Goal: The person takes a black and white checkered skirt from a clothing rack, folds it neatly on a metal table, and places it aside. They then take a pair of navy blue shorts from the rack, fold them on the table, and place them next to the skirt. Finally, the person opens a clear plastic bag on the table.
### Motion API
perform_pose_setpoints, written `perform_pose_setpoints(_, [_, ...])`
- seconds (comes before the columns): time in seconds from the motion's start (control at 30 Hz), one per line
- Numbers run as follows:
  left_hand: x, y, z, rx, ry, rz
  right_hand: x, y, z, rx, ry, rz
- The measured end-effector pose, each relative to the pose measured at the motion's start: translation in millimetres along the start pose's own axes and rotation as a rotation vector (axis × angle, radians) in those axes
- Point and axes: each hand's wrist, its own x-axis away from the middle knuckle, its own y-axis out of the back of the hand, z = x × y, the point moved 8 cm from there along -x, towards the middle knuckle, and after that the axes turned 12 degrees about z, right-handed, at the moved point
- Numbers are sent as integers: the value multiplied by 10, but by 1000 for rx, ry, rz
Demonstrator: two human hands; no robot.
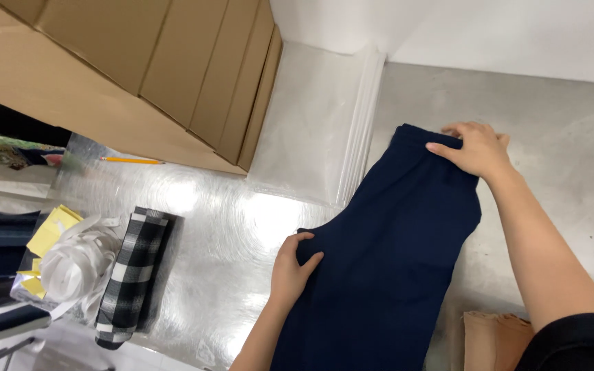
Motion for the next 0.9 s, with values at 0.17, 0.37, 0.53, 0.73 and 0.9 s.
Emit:
perform_pose_setpoints(0.17, [143, -223, -40, -350, -41, -47, -171, -234, 168, 28, 93, 20])
perform_pose_setpoints(0.37, [414, -534, -531, -639, -241, -263, -409, -443, 143, 169, 130, -123])
perform_pose_setpoints(0.53, [592, -793, -587, -697, -207, -119, -281, -479, 230, 286, 191, -311])
perform_pose_setpoints(0.73, [752, -964, -359, -725, -309, -45, 516, -345, 726, 592, 270, -787])
perform_pose_setpoints(0.9, [748, -992, -201, -903, -282, -130, 1038, -458, 861, 636, 451, -812])
